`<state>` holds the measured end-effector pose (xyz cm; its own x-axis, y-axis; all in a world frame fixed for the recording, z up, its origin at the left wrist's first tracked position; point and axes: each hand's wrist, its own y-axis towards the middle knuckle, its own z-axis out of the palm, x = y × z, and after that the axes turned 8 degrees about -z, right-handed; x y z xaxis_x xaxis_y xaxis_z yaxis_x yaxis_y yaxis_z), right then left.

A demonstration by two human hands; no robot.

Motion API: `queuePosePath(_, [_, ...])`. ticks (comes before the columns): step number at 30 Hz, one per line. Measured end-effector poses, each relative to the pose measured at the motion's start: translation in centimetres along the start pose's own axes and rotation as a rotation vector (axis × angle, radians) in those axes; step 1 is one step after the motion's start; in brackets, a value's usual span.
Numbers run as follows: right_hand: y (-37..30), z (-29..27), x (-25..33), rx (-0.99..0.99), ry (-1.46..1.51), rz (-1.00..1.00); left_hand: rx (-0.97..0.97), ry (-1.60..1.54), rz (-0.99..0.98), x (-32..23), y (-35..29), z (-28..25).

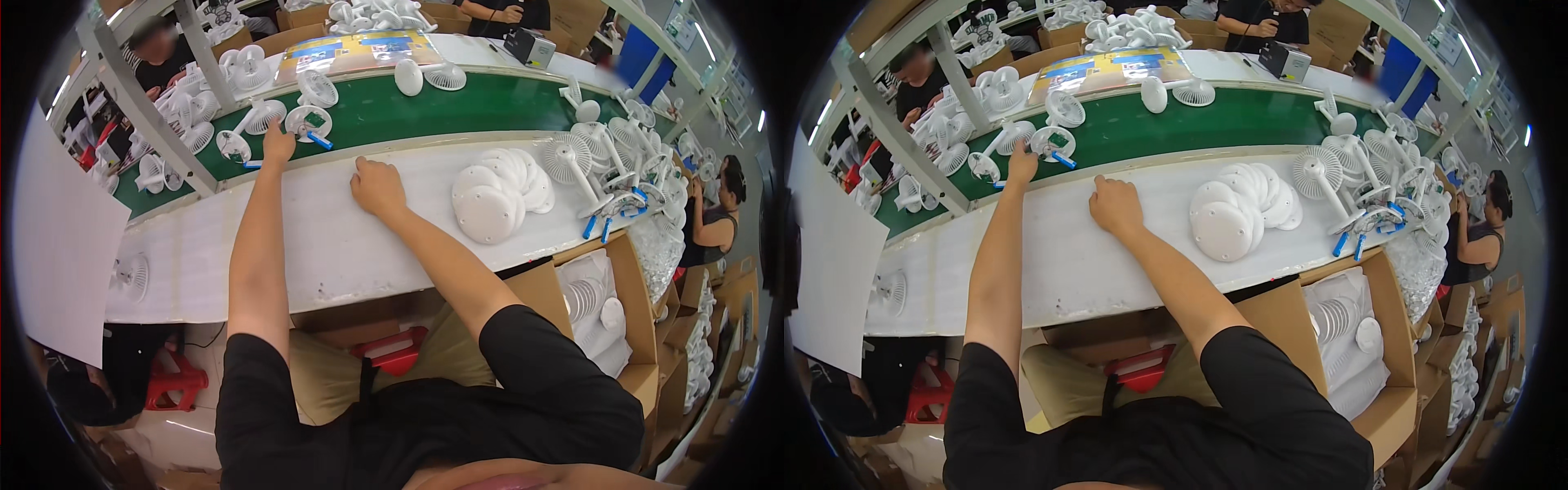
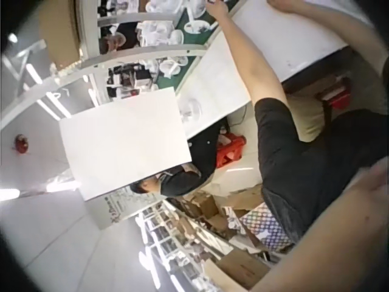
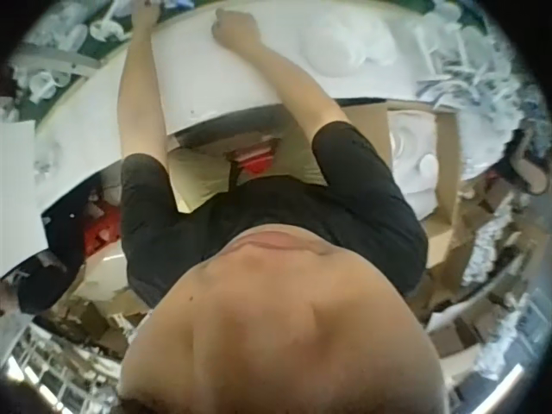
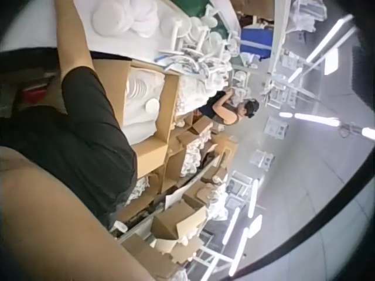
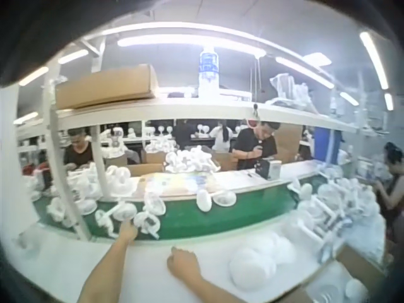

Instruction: Assembling portable electric fans on a factory assembly line by connecting batteries and snapping housings together.

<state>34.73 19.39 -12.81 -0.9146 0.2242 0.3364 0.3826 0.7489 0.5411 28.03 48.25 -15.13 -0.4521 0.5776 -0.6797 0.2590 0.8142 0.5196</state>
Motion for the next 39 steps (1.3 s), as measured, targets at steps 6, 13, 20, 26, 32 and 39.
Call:
queuePosePath(6, [0.4,-1.0,0.0,0.094,0.000,0.080,0.466,-0.318,-0.002,-2.2,0.1,-0.7])
queuePosePath(13, [1.2,-0.1,-0.9,-0.144,0.258,0.282,0.205,-0.225,0.161,-13.8,-5.2,-8.8])
queuePosePath(20, [-1.3,-2.8,-1.7,-0.091,0.828,0.378,0.199,-0.263,0.199,-20.7,-12.9,-17.9])
queuePosePath(26, [-11.6,-15.5,9.2,0.020,1.588,0.504,0.438,-0.198,0.306,-24.3,-17.9,-23.5])
queuePosePath(32, [-17.5,-22.5,11.2,0.212,1.342,0.504,0.798,-0.109,0.679,-28.1,-19.6,-25.7])
queuePosePath(39, [-20.1,-21.7,8.4,0.306,1.972,0.544,0.380,-0.428,0.329,-27.0,-25.9,-26.1])
